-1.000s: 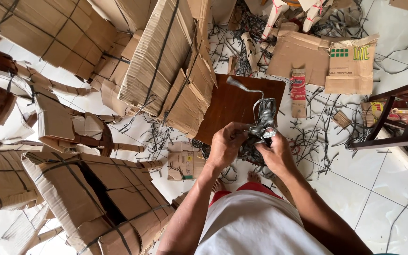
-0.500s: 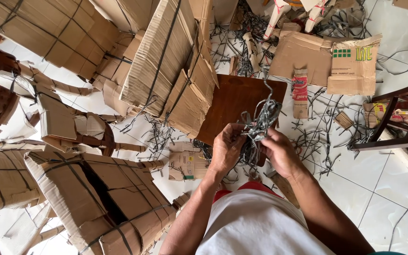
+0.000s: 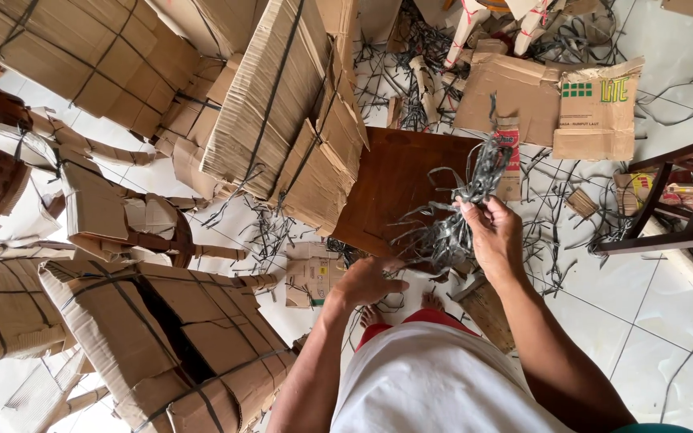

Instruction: Untying and removing plastic packing straps from furniture wrapped in cardboard.

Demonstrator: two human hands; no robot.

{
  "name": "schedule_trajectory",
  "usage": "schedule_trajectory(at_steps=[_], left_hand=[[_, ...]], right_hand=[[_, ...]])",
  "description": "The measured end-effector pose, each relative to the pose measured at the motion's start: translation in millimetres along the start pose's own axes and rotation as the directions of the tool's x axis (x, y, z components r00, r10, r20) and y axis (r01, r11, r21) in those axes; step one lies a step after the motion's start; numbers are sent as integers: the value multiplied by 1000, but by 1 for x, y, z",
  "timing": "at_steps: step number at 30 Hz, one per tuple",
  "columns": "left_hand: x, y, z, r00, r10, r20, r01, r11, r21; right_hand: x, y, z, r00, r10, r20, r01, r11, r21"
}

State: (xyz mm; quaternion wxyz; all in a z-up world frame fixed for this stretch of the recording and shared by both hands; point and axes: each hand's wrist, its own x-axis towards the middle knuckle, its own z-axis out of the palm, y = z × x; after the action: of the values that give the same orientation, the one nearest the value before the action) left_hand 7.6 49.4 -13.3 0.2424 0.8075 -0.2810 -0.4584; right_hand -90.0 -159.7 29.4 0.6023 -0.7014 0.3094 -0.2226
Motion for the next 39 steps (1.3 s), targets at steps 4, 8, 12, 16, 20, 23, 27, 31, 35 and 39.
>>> schedule_trajectory(at_steps=[4, 8, 12, 16, 20, 23, 27, 31, 35, 39], left_hand=[[14, 0, 0, 971, -65, -231, 96, 988, 125], [2, 32, -15, 743, 52, -667, -141, 987, -80], [-10, 63, -26, 773, 47, -633, -333, 879, -342], [-15, 89, -29, 814, 34, -580, -287, 892, -350], [-5, 85, -24, 793, -25, -609, -372, 771, -517], [7, 75, -21, 810, -65, -583, -432, 605, -669], [13, 71, -20, 800, -103, -591, -515, 388, -765], [19, 62, -23, 792, -107, -601, -545, 320, -775], [18, 55, -39, 780, -138, -611, -590, 163, -791], [14, 44, -64, 740, -174, -650, -659, 8, -752]], right_hand=[[-6, 11, 4, 997, -64, -49, 51, 969, -241], [1, 52, 3, 956, -289, -54, 208, 794, -571], [6, 76, 5, 946, -319, -52, 217, 747, -629], [1, 66, 13, 937, -345, -45, 252, 764, -594], [1, 69, 14, 899, -438, -17, 347, 735, -582], [-2, 52, 12, 893, -449, 19, 404, 783, -473], [-4, 35, 11, 889, -441, 119, 451, 804, -386], [6, 62, 1, 896, -413, 165, 444, 850, -283], [15, 86, -10, 885, -418, 207, 463, 843, -274], [19, 113, -30, 911, -368, 185, 410, 850, -331]])
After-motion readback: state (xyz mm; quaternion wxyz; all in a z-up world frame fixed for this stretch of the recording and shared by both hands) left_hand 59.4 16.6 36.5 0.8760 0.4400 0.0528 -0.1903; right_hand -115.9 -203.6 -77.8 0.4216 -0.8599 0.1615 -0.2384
